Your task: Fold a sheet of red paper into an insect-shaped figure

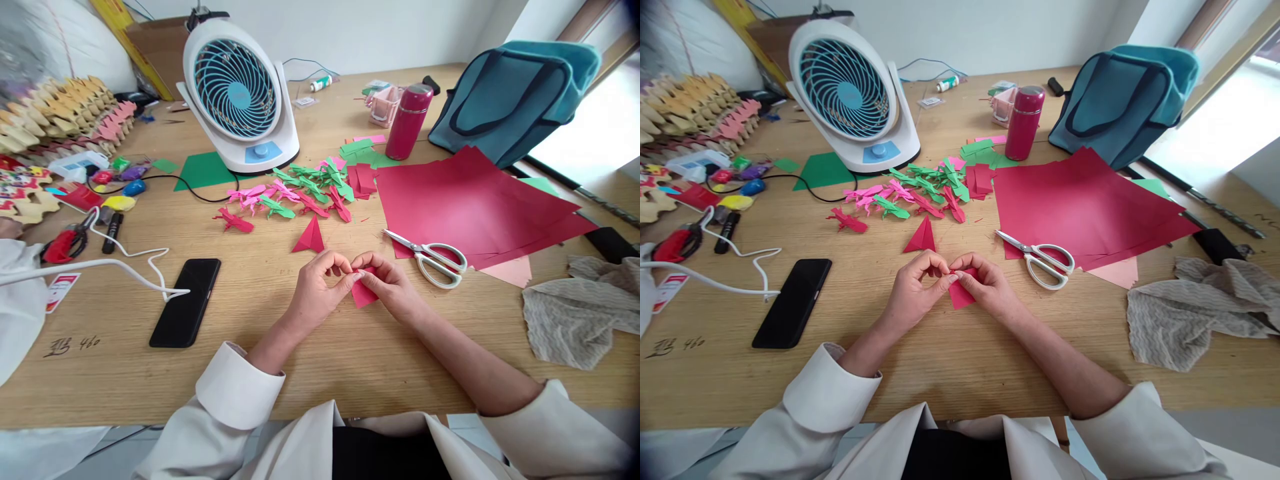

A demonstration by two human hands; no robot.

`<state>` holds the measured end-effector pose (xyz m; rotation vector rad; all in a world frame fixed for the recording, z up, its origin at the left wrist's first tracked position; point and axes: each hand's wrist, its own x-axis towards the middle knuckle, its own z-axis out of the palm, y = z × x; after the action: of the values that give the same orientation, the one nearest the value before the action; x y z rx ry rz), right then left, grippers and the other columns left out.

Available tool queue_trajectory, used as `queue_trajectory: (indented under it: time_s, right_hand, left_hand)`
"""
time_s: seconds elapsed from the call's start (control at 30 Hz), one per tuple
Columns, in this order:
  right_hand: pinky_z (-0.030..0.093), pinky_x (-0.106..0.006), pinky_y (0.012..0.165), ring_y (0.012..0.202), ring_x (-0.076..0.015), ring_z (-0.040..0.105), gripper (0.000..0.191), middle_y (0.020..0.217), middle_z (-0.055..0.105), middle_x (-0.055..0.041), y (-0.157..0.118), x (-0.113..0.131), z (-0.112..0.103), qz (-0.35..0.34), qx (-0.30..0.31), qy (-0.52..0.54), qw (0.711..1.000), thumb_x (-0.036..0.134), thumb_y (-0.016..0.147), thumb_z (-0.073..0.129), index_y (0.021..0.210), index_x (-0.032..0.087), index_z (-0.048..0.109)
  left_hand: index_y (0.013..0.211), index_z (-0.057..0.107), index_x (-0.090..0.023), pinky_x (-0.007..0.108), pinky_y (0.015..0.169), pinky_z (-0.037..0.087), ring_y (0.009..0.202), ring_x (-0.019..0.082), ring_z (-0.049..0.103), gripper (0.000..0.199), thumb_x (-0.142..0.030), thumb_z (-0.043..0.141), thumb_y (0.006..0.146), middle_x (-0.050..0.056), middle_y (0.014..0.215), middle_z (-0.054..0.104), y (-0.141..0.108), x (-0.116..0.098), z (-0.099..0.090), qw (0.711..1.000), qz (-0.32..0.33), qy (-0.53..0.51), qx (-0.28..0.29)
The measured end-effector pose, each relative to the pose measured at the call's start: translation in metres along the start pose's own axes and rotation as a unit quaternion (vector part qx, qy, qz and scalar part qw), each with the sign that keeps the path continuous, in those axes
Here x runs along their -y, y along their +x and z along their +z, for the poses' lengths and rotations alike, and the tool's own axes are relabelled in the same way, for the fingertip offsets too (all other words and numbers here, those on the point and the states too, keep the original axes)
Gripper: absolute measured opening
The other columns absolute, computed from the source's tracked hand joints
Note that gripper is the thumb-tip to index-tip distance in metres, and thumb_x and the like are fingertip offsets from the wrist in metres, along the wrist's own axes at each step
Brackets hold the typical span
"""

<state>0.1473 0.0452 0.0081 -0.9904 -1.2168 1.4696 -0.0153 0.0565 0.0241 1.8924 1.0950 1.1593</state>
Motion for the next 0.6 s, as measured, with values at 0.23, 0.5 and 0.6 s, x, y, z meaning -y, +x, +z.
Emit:
queue_trajectory:
  time_s: [0.23, 0.5, 0.6]
  right_hand:
    - [0.043, -0.024, 0.063, 0.070, -0.0125, 0.051, 0.033, 0.082, 0.059, 0.0001, 0.0003, -0.0025, 0.0004, 0.003, -0.026, 0.015, 1.000, 0.051, 0.079, 0.073, 0.090, 0.022, 0.061]
    - [0.040, -0.024, 0.058, 0.066, -0.0117, 0.045, 0.030, 0.081, 0.054, 0.0014, -0.0001, -0.0015, -0.0012, -0.016, -0.054, -0.008, 0.998, 0.049, 0.081, 0.071, 0.092, 0.023, 0.060]
    - [0.043, -0.024, 0.063, 0.071, -0.0125, 0.048, 0.029, 0.084, 0.056, 0.0005, 0.0001, -0.0034, -0.0016, -0.030, -0.058, -0.012, 0.998, 0.048, 0.082, 0.070, 0.092, 0.023, 0.060]
  left_hand:
    - [0.078, 0.056, -0.019, 0.025, 0.066, 0.044, 0.069, 0.012, 0.051, 0.012, -0.023, 0.067, 0.083, -0.002, 0.075, 0.057, -0.0010, 0.0060, 0.0019, 0.999, -0.028, -0.037, -0.002]
    - [0.084, 0.062, -0.020, 0.027, 0.070, 0.045, 0.073, 0.013, 0.052, 0.005, -0.017, 0.066, 0.084, 0.000, 0.079, 0.060, -0.0037, 0.0028, 0.0010, 0.997, 0.045, 0.046, -0.037]
    - [0.087, 0.065, -0.020, 0.027, 0.071, 0.046, 0.077, 0.014, 0.054, 0.006, -0.015, 0.066, 0.084, 0.001, 0.084, 0.062, -0.0051, 0.0031, 0.0020, 0.994, 0.072, 0.073, -0.049]
